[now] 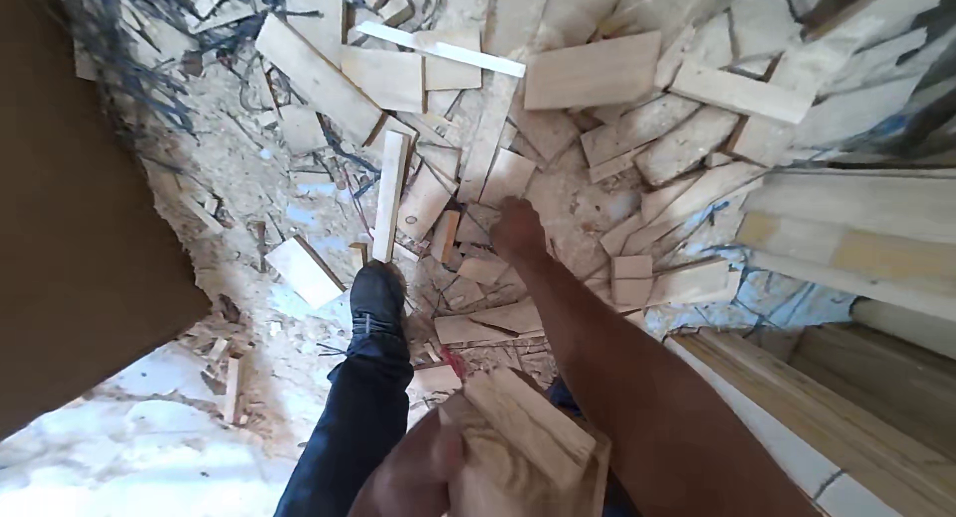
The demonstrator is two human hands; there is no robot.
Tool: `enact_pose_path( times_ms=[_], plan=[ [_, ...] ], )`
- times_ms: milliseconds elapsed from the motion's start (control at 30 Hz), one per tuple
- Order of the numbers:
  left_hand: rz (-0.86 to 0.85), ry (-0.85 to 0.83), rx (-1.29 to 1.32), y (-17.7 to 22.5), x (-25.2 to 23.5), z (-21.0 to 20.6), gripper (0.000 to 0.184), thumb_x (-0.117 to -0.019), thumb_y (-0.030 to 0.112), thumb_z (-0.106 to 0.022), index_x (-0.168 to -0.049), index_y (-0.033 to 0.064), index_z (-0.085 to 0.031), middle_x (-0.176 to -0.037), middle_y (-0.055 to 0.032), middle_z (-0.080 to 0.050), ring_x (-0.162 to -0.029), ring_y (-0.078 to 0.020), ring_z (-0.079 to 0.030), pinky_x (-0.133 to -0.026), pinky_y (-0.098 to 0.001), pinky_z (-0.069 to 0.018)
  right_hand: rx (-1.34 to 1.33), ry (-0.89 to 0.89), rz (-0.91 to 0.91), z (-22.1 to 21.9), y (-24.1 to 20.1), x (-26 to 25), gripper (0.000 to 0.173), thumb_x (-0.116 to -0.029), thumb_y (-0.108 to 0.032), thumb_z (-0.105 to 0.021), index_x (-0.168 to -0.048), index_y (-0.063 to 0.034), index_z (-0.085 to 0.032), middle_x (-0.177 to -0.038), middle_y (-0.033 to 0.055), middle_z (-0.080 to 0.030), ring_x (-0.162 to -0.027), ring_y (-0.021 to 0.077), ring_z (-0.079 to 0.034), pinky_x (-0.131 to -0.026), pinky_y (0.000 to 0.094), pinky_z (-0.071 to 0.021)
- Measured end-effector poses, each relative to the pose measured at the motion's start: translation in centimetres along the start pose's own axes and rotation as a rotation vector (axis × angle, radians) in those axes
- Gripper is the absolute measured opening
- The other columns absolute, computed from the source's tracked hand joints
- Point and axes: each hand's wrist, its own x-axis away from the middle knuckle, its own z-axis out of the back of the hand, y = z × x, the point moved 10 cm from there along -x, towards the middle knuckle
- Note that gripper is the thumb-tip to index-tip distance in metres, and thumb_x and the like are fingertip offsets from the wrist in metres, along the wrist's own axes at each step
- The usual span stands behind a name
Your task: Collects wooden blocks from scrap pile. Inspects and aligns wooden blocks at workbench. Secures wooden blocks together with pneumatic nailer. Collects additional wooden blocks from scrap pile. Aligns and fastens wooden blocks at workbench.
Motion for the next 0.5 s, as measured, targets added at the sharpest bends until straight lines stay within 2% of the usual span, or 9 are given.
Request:
enact_pose_path(
  times_ms=[67, 133, 167, 233, 267, 333, 400, 467, 500],
  plan=[
    [-0.054, -0.070, 0.202, 1.1, 0.0, 0.4, 0.050, -0.0972, 0.060, -0.056, -0.127, 0.0231, -0.071, -0.118, 0.0043, -0.075, -0.110, -0.0059, -0.070, -0.096, -0.0290, -0.0575, 0.000, -0.017, -0.026, -0.3, 0.1, 0.3, 0.063, -0.0873, -0.020, -0.072, -0.146, -0.0099, -0.051, -0.146, 0.0236, -0.050, -0.125, 0.0443, -0.058, -0.091, 0.0613, -0.0550],
    [-0.032, -0.182, 0.528, 0.5, 0.5, 1.4, 0.050, -0.0945, 0.053, -0.065, -0.123, 0.0121, -0.069, -0.116, -0.0048, -0.073, -0.109, -0.0131, -0.070, -0.095, -0.0314, -0.0567, 0.004, -0.032, -0.016, -1.4, 0.8, 1.4, 0.074, -0.0866, -0.020, -0.074, -0.153, -0.0115, -0.044, -0.152, 0.0219, -0.045, -0.126, 0.0445, -0.057, -0.091, 0.0618, -0.0549],
    [-0.009, -0.145, 0.622, 0.5, 0.5, 2.0, 0.052, -0.0919, 0.052, -0.066, -0.120, 0.0082, -0.068, -0.111, -0.0085, -0.072, -0.104, -0.0169, -0.071, -0.091, -0.0332, -0.0577, 0.003, -0.030, 0.002, -1.6, 1.0, 1.7, 0.079, -0.0875, -0.021, -0.074, -0.157, -0.0115, -0.039, -0.156, 0.0215, -0.042, -0.128, 0.0449, -0.056, -0.093, 0.0622, -0.0543],
    [0.047, 0.148, 0.622, 1.9, 0.3, 1.8, 0.062, -0.0839, 0.066, -0.063, -0.110, 0.0100, -0.073, -0.096, -0.0081, -0.074, -0.088, -0.0184, -0.074, -0.078, -0.0348, -0.0619, -0.002, -0.019, 0.016, -1.5, 1.3, 2.4, 0.083, -0.0911, -0.022, -0.072, -0.161, -0.0106, -0.028, -0.162, 0.0222, -0.034, -0.131, 0.0446, -0.055, -0.096, 0.0607, -0.0538],
    [0.013, 0.079, 0.601, 2.5, 0.3, 1.6, 0.063, -0.0893, 0.069, -0.058, -0.118, 0.0147, -0.072, -0.105, -0.0047, -0.076, -0.097, -0.0153, -0.074, -0.086, -0.0344, -0.0615, -0.029, -0.019, 0.005, -1.1, 1.4, 3.3, 0.082, -0.0942, -0.023, -0.068, -0.163, -0.0093, -0.025, -0.163, 0.0226, -0.032, -0.133, 0.0435, -0.054, -0.100, 0.0594, -0.0523],
    [-0.033, -0.046, 0.594, 2.6, 0.2, 1.6, 0.067, -0.0919, 0.071, -0.055, -0.130, 0.0176, -0.068, -0.118, -0.0043, -0.074, -0.110, -0.0160, -0.071, -0.095, -0.0381, -0.0588, -0.191, -0.006, 0.021, 0.9, 0.7, 5.6, 0.066, -0.1009, -0.024, -0.060, -0.159, -0.0063, -0.033, -0.155, 0.0219, -0.045, -0.133, 0.0388, -0.056, -0.106, 0.0570, -0.0493],
    [0.013, -0.007, 0.610, 0.3, 0.5, 3.2, 0.081, -0.0863, 0.077, -0.056, -0.133, 0.0118, -0.062, -0.116, -0.0136, -0.069, -0.106, -0.0294, -0.069, -0.089, -0.0519, -0.0587, -0.423, 0.004, 0.101, 3.9, -0.6, 9.6, 0.045, -0.1050, -0.028, -0.055, -0.143, -0.0047, -0.055, -0.132, 0.0159, -0.066, -0.117, 0.0283, -0.067, -0.100, 0.0509, -0.0552],
    [0.039, -0.037, 0.614, -1.3, 0.8, 4.1, 0.087, -0.0857, 0.080, -0.054, -0.134, 0.0079, -0.060, -0.121, -0.0195, -0.067, -0.112, -0.0359, -0.067, -0.093, -0.0585, -0.0552, -0.661, -0.013, 0.313, 8.3, -3.2, 15.3, 0.041, -0.1073, -0.034, -0.048, -0.132, -0.0045, -0.063, -0.114, 0.0086, -0.073, -0.101, 0.0189, -0.072, -0.090, 0.0430, -0.0616],
    [0.035, -0.063, 0.605, -1.2, 0.8, 3.9, 0.086, -0.0871, 0.079, -0.052, -0.134, 0.0078, -0.060, -0.122, -0.0193, -0.067, -0.113, -0.0353, -0.066, -0.094, -0.0578, -0.0550, -0.756, -0.056, 0.443, 10.5, -4.9, 18.8, 0.045, -0.1067, -0.039, -0.047, -0.132, -0.0050, -0.063, -0.115, 0.0071, -0.073, -0.102, 0.0185, -0.072, -0.090, 0.0430, -0.0622]
  ],
)
